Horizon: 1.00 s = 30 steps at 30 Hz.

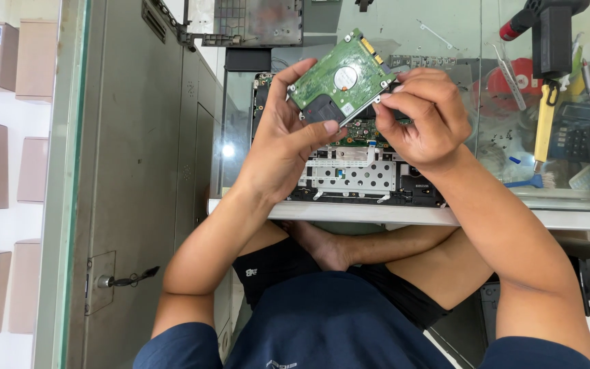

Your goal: Removing a hard drive from its bracket and attempting to install it into a laptop chassis.

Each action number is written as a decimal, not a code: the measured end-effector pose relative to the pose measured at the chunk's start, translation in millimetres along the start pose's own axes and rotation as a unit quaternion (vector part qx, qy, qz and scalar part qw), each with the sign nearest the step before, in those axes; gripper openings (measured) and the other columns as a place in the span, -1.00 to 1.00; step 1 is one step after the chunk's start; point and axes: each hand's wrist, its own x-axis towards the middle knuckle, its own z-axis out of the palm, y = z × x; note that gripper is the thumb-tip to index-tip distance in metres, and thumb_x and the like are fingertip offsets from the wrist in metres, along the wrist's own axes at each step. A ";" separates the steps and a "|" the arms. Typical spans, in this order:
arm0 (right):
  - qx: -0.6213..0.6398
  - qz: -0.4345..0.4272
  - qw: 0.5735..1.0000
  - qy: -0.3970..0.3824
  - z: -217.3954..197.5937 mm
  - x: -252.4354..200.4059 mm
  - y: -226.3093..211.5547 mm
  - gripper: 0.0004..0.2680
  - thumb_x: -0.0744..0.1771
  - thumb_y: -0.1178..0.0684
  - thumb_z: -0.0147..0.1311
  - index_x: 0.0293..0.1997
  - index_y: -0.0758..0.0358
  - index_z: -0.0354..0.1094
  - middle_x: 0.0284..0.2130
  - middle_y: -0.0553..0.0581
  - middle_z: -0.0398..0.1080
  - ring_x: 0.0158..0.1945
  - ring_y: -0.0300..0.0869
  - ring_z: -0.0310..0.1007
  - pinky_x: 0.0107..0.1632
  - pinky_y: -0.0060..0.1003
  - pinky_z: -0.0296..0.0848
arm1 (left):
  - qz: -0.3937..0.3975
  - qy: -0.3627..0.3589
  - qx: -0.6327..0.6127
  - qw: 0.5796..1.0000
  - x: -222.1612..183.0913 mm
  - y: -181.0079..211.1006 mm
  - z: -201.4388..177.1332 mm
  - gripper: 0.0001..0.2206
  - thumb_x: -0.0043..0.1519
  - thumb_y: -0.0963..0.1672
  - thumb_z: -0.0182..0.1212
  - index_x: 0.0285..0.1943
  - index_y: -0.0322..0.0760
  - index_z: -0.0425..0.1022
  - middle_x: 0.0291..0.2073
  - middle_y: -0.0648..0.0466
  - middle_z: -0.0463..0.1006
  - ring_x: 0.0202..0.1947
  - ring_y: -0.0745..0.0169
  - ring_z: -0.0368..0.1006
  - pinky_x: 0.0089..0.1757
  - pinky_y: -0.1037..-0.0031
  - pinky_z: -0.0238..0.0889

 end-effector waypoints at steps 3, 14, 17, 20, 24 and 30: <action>0.007 0.010 1.000 -0.007 0.7 -1.3 -2.1 -0.91 0.33 0.32 0.31 -0.22 0.49 0.44 -0.21 0.27 0.36 -0.19 0.11 0.45 -0.02 0.01 0.60 | 0.007 0.009 -0.006 1.000 -7.3 -6.9 -3.5 -0.29 0.18 -0.40 0.21 0.50 -0.19 0.04 0.19 -0.18 0.44 0.01 0.05 0.53 -0.05 0.34 0.53; 0.032 0.046 0.998 -0.013 3.2 -2.8 -6.8 -0.89 0.35 0.22 0.29 -0.24 0.48 0.45 -0.21 0.27 0.38 -0.16 0.12 0.50 -0.01 -0.02 0.60 | 0.032 0.017 -0.010 0.999 -15.7 -10.1 -4.2 -0.28 0.15 -0.41 0.26 0.48 -0.21 0.08 0.19 -0.21 0.43 0.04 0.00 0.50 -0.08 0.37 0.53; 0.041 0.062 0.997 -0.017 2.0 0.8 -10.0 -0.90 0.34 0.26 0.31 -0.23 0.48 0.44 -0.22 0.28 0.38 -0.17 0.08 0.47 0.02 -0.01 0.62 | 0.050 0.025 0.027 0.998 -15.4 -12.8 -5.2 -0.28 0.13 -0.43 0.26 0.46 -0.24 0.08 0.18 -0.18 0.44 0.03 0.05 0.52 -0.08 0.37 0.55; 0.053 0.068 0.996 -0.021 3.1 1.1 -10.5 -0.90 0.33 0.27 0.31 -0.23 0.47 0.44 -0.22 0.28 0.39 -0.20 0.05 0.45 -0.01 -0.01 0.63 | 0.074 0.032 0.043 0.996 -16.5 -14.7 -2.7 -0.31 0.12 -0.41 0.29 0.43 -0.28 0.10 0.17 -0.18 0.43 0.03 0.05 0.50 -0.07 0.36 0.54; 0.053 0.065 0.996 -0.023 3.4 -0.3 -9.9 -0.89 0.33 0.24 0.32 -0.24 0.46 0.44 -0.23 0.26 0.39 -0.21 0.06 0.49 -0.09 -0.07 0.60 | 0.073 0.037 0.013 0.997 -17.3 -17.9 -3.9 -0.28 0.11 -0.40 0.31 0.45 -0.27 0.09 0.19 -0.18 0.43 0.05 0.03 0.51 -0.07 0.34 0.55; 0.064 0.086 0.994 -0.025 2.7 1.0 -12.0 -0.90 0.33 0.26 0.32 -0.22 0.44 0.43 -0.22 0.26 0.37 -0.21 0.06 0.51 -0.12 -0.10 0.57 | 0.081 0.036 0.017 0.996 -17.6 -20.8 -3.9 -0.28 0.12 -0.40 0.30 0.45 -0.24 0.09 0.22 -0.18 0.40 0.06 0.04 0.50 -0.05 0.35 0.54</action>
